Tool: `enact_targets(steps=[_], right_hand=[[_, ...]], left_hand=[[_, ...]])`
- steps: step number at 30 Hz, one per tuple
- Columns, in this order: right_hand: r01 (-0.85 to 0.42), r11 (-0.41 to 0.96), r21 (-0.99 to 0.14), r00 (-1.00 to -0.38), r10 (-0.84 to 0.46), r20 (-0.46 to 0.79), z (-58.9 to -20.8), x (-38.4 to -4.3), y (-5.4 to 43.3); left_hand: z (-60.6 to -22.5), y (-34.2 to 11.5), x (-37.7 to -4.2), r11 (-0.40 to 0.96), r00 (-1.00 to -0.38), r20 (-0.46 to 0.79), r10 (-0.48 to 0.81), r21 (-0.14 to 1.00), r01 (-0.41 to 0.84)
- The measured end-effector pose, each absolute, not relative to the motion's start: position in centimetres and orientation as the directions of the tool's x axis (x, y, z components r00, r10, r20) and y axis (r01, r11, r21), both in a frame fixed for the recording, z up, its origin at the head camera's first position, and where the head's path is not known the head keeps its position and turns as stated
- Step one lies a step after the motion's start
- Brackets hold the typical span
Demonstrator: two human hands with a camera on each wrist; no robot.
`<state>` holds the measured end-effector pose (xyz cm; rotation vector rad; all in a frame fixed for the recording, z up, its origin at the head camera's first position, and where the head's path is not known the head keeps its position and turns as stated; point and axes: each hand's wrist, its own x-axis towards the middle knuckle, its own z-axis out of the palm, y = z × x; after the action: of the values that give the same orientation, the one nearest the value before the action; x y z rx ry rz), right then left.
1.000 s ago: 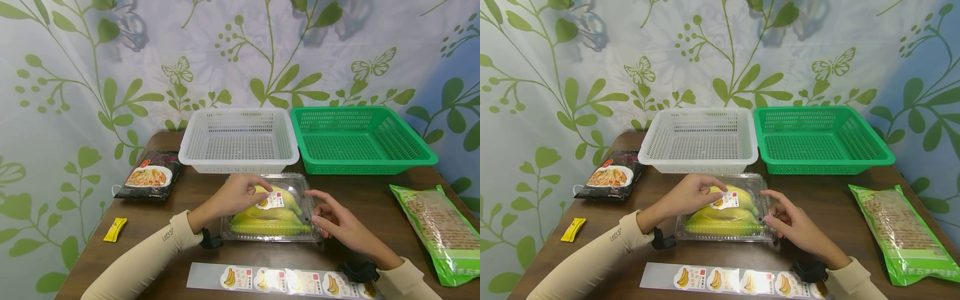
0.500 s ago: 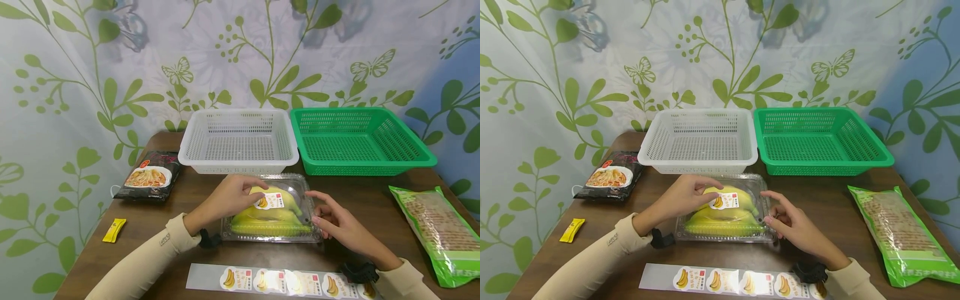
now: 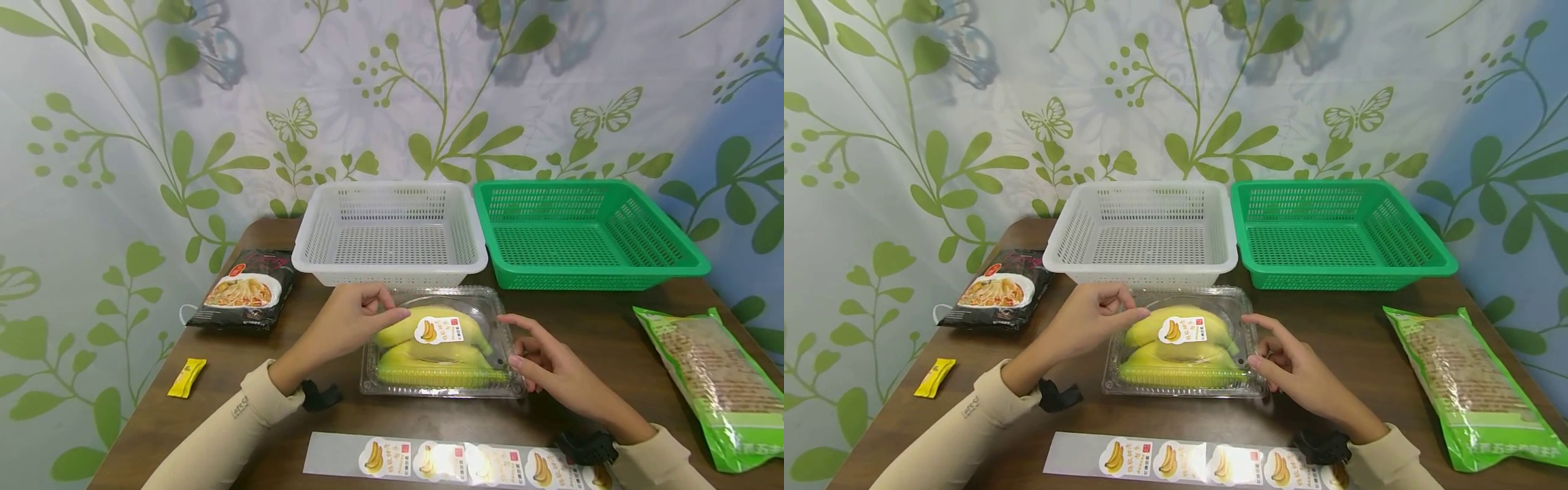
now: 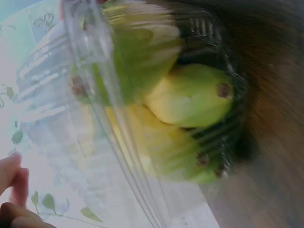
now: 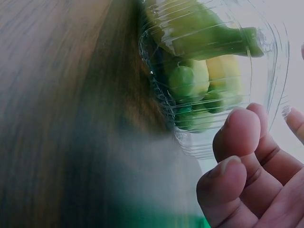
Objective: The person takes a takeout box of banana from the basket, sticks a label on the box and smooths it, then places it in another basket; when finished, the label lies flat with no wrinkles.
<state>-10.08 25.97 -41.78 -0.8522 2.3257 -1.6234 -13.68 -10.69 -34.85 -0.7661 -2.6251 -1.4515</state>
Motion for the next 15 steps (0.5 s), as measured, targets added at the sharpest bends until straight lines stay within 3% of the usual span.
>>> enact_targets(steps=[6, 15], right_hand=[[-0.351, 0.276, -0.895, -0.831, -0.532, 0.162, -41.6, -10.0, 26.0], [-0.39, 0.318, -0.864, -0.827, -0.533, 0.177, -41.7, -10.2, 26.3]], left_hand=[[-35.4, -12.2, -13.9, 0.361, -0.846, 0.348, 0.404, 0.789, 0.497], [-36.3, -13.9, -13.7, 0.373, -0.884, 0.323, 0.339, 0.816, 0.441]])
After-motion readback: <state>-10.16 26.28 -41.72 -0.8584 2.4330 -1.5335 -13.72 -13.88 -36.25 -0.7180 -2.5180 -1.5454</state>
